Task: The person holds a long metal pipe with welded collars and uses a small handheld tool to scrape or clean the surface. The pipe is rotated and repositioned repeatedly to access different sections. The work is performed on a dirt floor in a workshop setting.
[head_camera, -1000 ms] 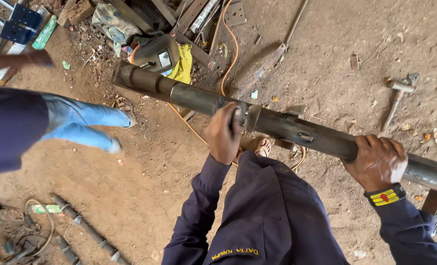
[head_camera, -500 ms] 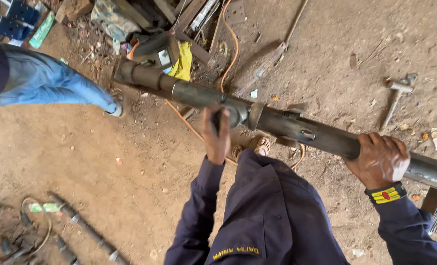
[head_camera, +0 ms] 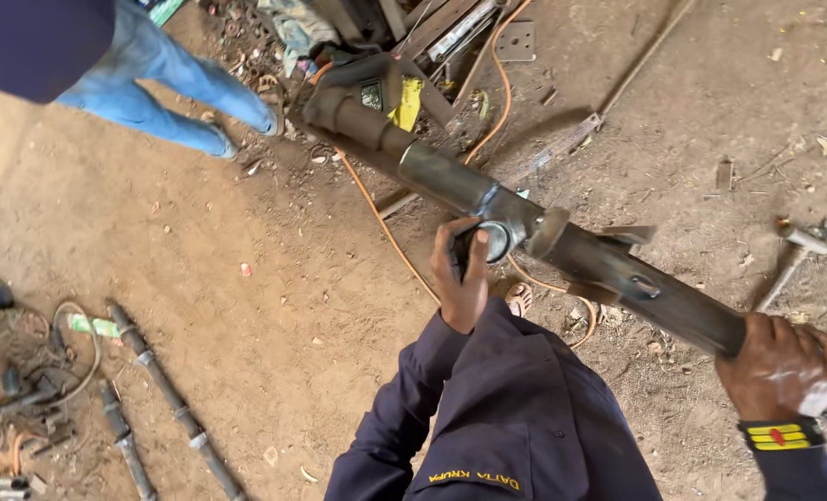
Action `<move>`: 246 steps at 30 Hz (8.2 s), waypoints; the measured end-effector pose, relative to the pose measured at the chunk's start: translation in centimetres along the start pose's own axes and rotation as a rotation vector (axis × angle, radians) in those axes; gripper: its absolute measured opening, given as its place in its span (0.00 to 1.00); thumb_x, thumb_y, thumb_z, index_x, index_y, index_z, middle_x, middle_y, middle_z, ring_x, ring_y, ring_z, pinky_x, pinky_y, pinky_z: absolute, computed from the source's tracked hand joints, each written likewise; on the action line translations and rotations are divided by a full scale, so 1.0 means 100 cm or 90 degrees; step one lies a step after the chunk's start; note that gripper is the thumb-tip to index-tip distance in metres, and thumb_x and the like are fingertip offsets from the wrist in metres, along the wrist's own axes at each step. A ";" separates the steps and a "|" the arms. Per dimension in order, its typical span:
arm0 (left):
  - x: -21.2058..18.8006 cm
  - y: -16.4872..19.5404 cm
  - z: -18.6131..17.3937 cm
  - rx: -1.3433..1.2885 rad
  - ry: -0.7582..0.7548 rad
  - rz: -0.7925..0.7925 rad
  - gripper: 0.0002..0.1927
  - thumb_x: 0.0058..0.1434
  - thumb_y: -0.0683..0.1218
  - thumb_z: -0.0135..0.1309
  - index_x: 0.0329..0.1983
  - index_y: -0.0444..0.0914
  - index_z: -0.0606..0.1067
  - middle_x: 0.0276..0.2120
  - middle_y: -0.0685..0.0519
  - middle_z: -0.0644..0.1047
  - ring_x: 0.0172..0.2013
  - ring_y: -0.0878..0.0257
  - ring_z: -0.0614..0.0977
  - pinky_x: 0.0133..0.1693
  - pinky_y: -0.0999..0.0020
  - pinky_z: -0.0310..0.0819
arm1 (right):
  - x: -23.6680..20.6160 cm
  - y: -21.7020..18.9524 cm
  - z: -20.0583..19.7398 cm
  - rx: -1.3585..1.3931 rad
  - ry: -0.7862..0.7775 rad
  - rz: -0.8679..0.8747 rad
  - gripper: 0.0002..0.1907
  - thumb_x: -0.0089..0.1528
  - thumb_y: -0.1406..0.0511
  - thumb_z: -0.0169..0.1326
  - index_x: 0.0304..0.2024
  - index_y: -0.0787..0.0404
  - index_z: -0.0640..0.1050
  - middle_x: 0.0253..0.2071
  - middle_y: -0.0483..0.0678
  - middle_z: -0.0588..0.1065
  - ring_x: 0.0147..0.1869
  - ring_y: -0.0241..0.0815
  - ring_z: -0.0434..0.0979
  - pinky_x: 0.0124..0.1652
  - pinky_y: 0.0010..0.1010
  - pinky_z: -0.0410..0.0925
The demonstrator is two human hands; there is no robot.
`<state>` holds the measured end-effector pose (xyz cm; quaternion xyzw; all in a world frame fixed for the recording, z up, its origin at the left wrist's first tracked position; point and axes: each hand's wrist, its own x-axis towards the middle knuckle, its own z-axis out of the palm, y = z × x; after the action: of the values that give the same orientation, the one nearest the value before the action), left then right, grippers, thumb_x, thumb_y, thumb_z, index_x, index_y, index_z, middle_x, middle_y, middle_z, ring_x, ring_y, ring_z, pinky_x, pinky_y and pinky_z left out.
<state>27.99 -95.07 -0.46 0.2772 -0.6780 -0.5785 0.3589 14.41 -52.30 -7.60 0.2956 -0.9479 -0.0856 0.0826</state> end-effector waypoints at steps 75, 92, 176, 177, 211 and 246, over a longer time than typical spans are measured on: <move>0.000 -0.018 0.004 0.137 0.031 0.329 0.15 0.70 0.43 0.52 0.58 0.35 0.74 0.42 0.47 0.82 0.31 0.63 0.82 0.32 0.66 0.78 | 0.086 -0.062 -0.114 -0.012 -0.263 0.028 0.34 0.46 0.47 0.67 0.54 0.47 0.81 0.41 0.49 0.83 0.42 0.50 0.84 0.43 0.44 0.74; -0.126 -0.059 -0.152 0.129 0.066 -0.168 0.08 0.70 0.42 0.53 0.48 0.33 0.76 0.37 0.45 0.82 0.38 0.59 0.84 0.42 0.66 0.79 | 0.067 -0.054 -0.098 0.011 -0.017 -0.031 0.16 0.55 0.59 0.70 0.43 0.52 0.81 0.40 0.47 0.82 0.44 0.44 0.81 0.57 0.40 0.67; -0.134 -0.019 -0.055 -0.067 -0.017 -0.156 0.14 0.70 0.47 0.57 0.51 0.32 0.76 0.48 0.48 0.80 0.47 0.61 0.80 0.52 0.64 0.76 | 0.102 -0.014 -0.132 0.227 -0.400 -0.089 0.43 0.40 0.51 0.75 0.56 0.53 0.76 0.46 0.52 0.80 0.43 0.51 0.82 0.45 0.45 0.74; -0.144 -0.016 -0.055 -0.053 -0.029 -0.170 0.14 0.70 0.47 0.57 0.50 0.32 0.76 0.47 0.48 0.80 0.46 0.60 0.80 0.51 0.64 0.77 | 0.102 -0.015 -0.135 0.196 -0.325 -0.129 0.44 0.39 0.50 0.77 0.55 0.54 0.76 0.48 0.54 0.79 0.49 0.54 0.79 0.47 0.47 0.72; -0.372 0.114 0.307 0.029 -0.166 0.153 0.16 0.65 0.39 0.64 0.54 0.35 0.73 0.46 0.47 0.79 0.43 0.60 0.82 0.44 0.67 0.80 | -0.256 0.462 0.039 0.295 -0.074 0.178 0.40 0.46 0.58 0.73 0.59 0.61 0.75 0.62 0.54 0.69 0.64 0.48 0.70 0.63 0.38 0.70; -0.376 0.091 0.373 0.125 -0.187 0.274 0.15 0.68 0.37 0.59 0.58 0.34 0.74 0.39 0.47 0.79 0.32 0.59 0.82 0.33 0.66 0.75 | -0.245 0.439 0.020 0.038 0.049 0.114 0.14 0.50 0.58 0.72 0.35 0.51 0.82 0.51 0.39 0.79 0.59 0.39 0.74 0.66 0.27 0.64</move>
<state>20.35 -41.85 -0.53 0.0731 -0.8190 -0.4542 0.3429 9.84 -2.41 -2.88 0.2149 -0.9688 -0.0381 0.1172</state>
